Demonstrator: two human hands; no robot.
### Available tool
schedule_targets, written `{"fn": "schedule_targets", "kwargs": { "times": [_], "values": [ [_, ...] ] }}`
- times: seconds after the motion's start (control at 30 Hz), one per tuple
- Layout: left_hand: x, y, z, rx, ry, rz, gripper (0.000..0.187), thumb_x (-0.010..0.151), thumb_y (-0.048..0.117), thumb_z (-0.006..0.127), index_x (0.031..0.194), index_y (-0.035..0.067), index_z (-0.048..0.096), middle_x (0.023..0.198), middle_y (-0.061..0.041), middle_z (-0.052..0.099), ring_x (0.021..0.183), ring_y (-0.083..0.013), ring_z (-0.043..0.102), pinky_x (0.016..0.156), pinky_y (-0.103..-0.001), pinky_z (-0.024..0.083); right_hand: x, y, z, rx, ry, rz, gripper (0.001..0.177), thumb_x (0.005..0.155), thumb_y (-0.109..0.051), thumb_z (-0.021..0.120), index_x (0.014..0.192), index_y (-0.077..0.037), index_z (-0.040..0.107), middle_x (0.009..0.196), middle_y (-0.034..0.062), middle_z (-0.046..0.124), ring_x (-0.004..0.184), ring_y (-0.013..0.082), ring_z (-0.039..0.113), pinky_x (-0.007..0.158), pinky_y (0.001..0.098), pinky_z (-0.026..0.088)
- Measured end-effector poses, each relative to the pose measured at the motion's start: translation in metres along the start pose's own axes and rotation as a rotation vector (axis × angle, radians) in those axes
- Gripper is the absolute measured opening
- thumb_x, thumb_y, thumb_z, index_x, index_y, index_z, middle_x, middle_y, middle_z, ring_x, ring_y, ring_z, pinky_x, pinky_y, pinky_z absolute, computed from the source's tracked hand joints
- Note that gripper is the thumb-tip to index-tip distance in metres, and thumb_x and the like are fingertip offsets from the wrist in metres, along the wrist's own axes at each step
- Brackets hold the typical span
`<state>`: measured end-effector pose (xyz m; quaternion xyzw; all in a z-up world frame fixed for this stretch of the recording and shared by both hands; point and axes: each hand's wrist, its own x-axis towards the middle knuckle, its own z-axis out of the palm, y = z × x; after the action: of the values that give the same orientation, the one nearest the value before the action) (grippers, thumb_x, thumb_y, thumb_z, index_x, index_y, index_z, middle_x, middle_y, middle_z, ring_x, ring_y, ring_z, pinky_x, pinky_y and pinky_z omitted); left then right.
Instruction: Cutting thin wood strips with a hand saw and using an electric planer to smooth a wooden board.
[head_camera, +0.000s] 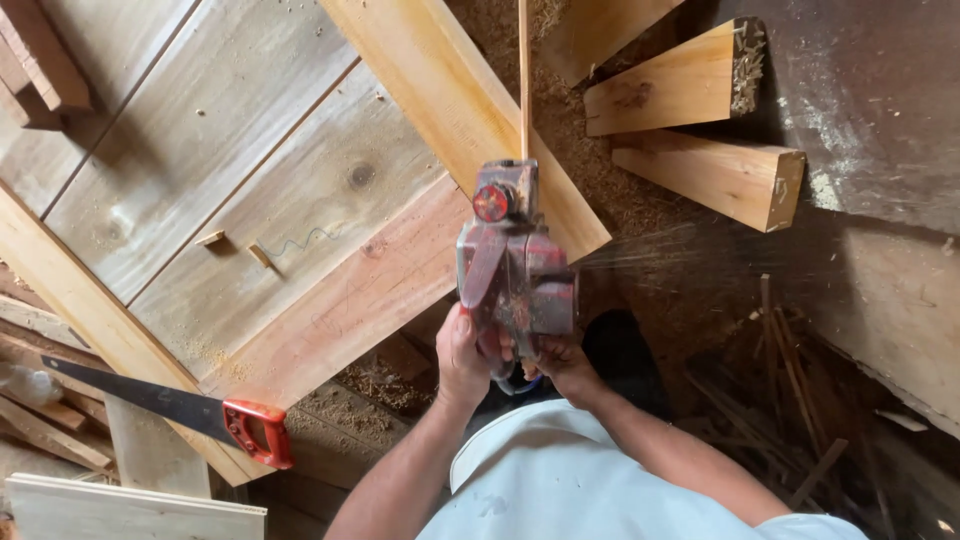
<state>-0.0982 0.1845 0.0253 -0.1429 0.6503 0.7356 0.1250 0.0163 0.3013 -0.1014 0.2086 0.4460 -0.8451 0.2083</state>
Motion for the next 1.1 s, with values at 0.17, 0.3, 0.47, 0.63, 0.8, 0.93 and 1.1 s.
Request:
{"fn": "schedule_targets", "kwargs": {
  "times": [0.17, 0.3, 0.47, 0.63, 0.8, 0.93, 1.1],
  "values": [
    [0.048, 0.034, 0.029, -0.019, 0.035, -0.011, 0.036, 0.087, 0.038, 0.036, 0.073, 0.007, 0.047, 0.046, -0.016, 0.056, 0.033, -0.0202, 0.055, 0.029, -0.026, 0.043, 0.004, 0.028, -0.015, 0.001, 0.09, 0.171, 0.013, 0.083, -0.001, 0.055, 0.091, 0.007, 0.06, 0.064, 0.0152, 0.064, 0.059, 0.0219, 0.066, 0.06, 0.0339, 0.057],
    [0.099, 0.063, 0.05, 0.054, -0.003, 0.034, 0.039, 0.088, 0.037, 0.032, 0.069, 0.007, 0.048, 0.046, -0.013, 0.055, 0.032, -0.0177, 0.053, 0.029, -0.025, 0.042, -0.004, 0.001, -0.011, -0.167, 0.059, 0.243, 0.014, 0.08, -0.008, 0.06, 0.091, -0.002, 0.067, 0.07, 0.005, 0.066, 0.064, 0.011, 0.061, 0.063, 0.027, 0.053],
    [0.164, 0.098, 0.081, -0.046, 0.058, -0.023, 0.038, 0.084, 0.039, 0.04, 0.066, 0.007, 0.047, 0.044, -0.016, 0.051, 0.028, -0.0214, 0.048, 0.025, -0.031, 0.042, -0.041, 0.031, -0.046, -0.197, -0.034, 0.308, 0.012, 0.075, -0.008, 0.066, 0.086, -0.003, 0.07, 0.078, 0.0042, 0.067, 0.075, 0.012, 0.06, 0.071, 0.029, 0.05],
    [0.173, 0.117, 0.081, -0.173, 0.071, 0.021, 0.031, 0.082, 0.034, 0.043, 0.066, 0.008, 0.045, 0.042, -0.018, 0.049, 0.027, -0.0245, 0.047, 0.023, -0.032, 0.04, -0.051, 0.031, -0.048, -0.076, -0.029, 0.471, 0.012, 0.074, -0.003, 0.064, 0.086, -0.005, 0.065, 0.069, 0.007, 0.065, 0.064, 0.0149, 0.062, 0.062, 0.0253, 0.052],
    [0.102, 0.115, 0.032, -0.068, 0.104, -0.052, 0.034, 0.083, 0.038, 0.047, 0.069, 0.008, 0.045, 0.044, -0.018, 0.051, 0.028, -0.023, 0.049, 0.024, -0.031, 0.04, -0.028, -0.04, -0.004, -0.114, 0.062, 0.449, 0.006, 0.074, -0.002, 0.058, 0.079, 0.001, 0.061, 0.05, 0.0169, 0.061, 0.046, 0.0183, 0.059, 0.047, 0.0243, 0.048],
    [0.033, 0.078, -0.013, -0.055, 0.049, -0.137, 0.042, 0.083, 0.046, 0.045, 0.078, 0.004, 0.048, 0.047, -0.022, 0.055, 0.03, -0.026, 0.053, 0.026, -0.032, 0.042, -0.024, -0.046, 0.009, -0.132, 0.106, 0.394, 0.02, 0.076, -0.009, 0.052, 0.089, 0.002, 0.062, 0.053, 0.0144, 0.061, 0.046, 0.0162, 0.06, 0.046, 0.0231, 0.048],
    [-0.032, 0.026, -0.03, -0.091, -0.015, -0.125, 0.047, 0.079, 0.047, 0.048, 0.085, 0.0, 0.053, 0.049, -0.023, 0.056, 0.033, -0.0258, 0.055, 0.028, -0.03, 0.044, -0.019, -0.052, 0.025, -0.191, 0.085, 0.214, 0.017, 0.079, -0.005, 0.051, 0.07, 0.002, 0.065, 0.052, 0.0164, 0.061, 0.042, 0.0171, 0.055, 0.044, 0.0252, 0.048]
  ]
}}
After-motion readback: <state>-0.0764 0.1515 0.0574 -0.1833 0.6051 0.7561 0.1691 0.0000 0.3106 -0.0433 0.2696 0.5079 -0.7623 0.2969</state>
